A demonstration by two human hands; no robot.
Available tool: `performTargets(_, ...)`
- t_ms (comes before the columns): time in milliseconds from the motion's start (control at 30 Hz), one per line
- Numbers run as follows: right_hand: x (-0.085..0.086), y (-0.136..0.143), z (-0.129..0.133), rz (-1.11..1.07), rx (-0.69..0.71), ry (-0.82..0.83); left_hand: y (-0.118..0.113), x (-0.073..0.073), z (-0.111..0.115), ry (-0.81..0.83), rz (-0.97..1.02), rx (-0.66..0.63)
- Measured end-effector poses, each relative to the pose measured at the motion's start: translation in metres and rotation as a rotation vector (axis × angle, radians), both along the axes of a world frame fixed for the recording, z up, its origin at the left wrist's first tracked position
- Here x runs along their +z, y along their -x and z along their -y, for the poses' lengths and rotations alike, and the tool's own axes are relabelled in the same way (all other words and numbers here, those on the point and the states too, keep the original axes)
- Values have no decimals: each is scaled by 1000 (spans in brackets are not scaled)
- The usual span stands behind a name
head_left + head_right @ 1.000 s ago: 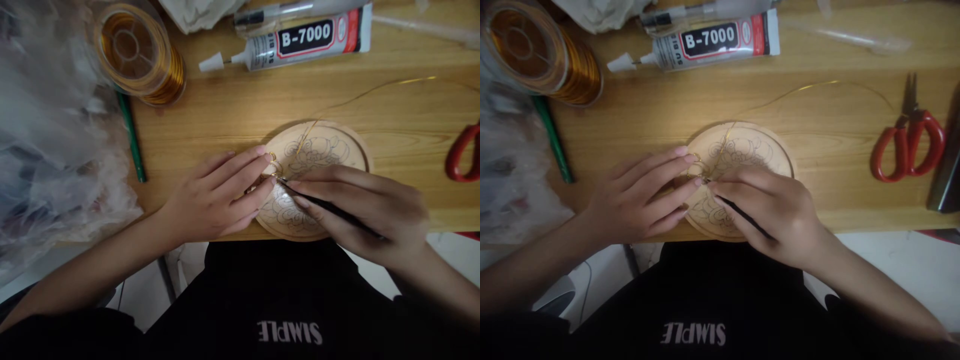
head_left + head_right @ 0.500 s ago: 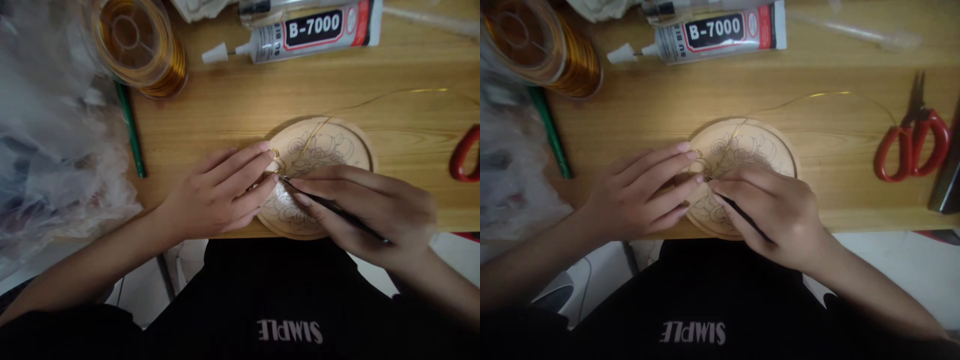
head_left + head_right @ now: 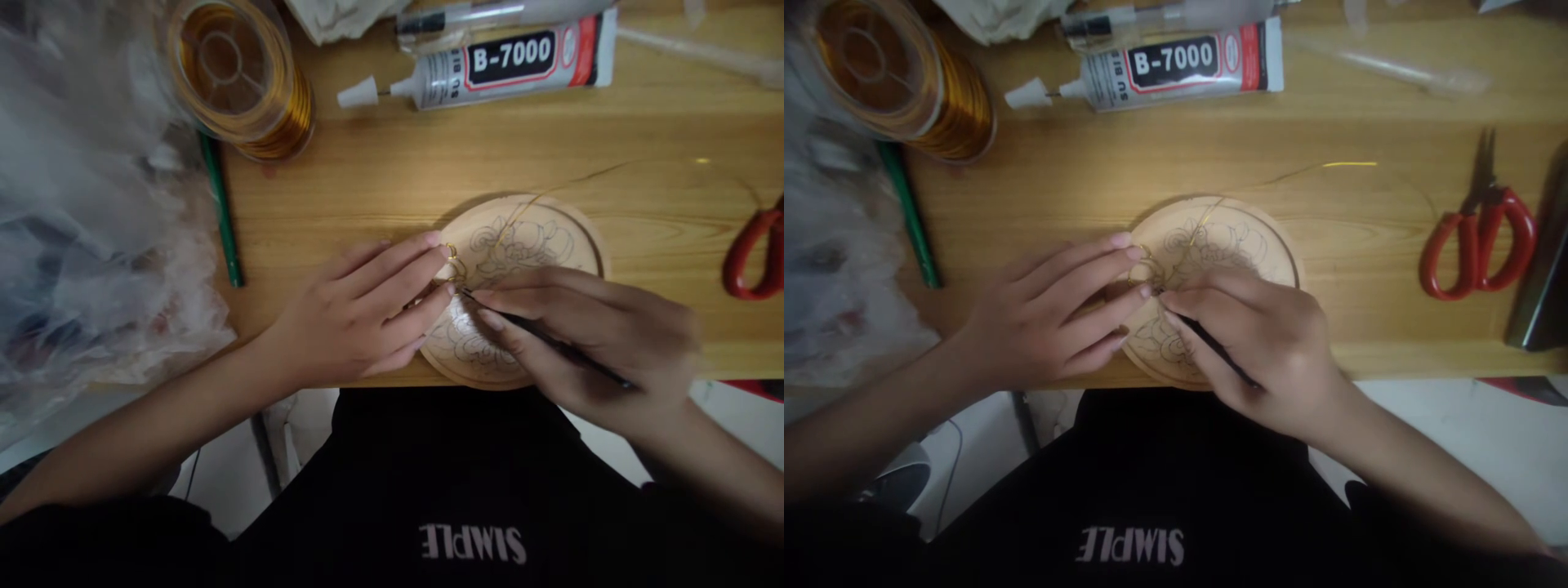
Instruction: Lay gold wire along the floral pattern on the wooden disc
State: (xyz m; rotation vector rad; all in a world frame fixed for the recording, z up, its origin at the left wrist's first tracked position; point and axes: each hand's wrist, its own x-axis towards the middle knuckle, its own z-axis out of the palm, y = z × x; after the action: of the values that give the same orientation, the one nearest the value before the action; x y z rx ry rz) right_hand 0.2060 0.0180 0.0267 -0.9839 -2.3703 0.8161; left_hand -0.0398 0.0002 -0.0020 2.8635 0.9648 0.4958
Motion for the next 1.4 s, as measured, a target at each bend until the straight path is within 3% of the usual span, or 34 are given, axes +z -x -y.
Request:
performTargets(433, -1, 33, 38, -89, -363, -66, 1, -1, 3, 162, 74, 0)
performTargets(633, -6, 52, 52, -114, -595, -77, 1, -3, 4, 149, 72, 2)
performTargets(800, -14, 68, 62, -109, -753, -180, 2, -4, 4, 104, 71, 2)
performTargets(1033, -19, 77, 65, -33, -777, -313, 3, -5, 6, 55, 64, 7)
performTargets(1400, -9, 37, 74, -198, -801, -82, 6, -6, 1, 138, 201, -9)
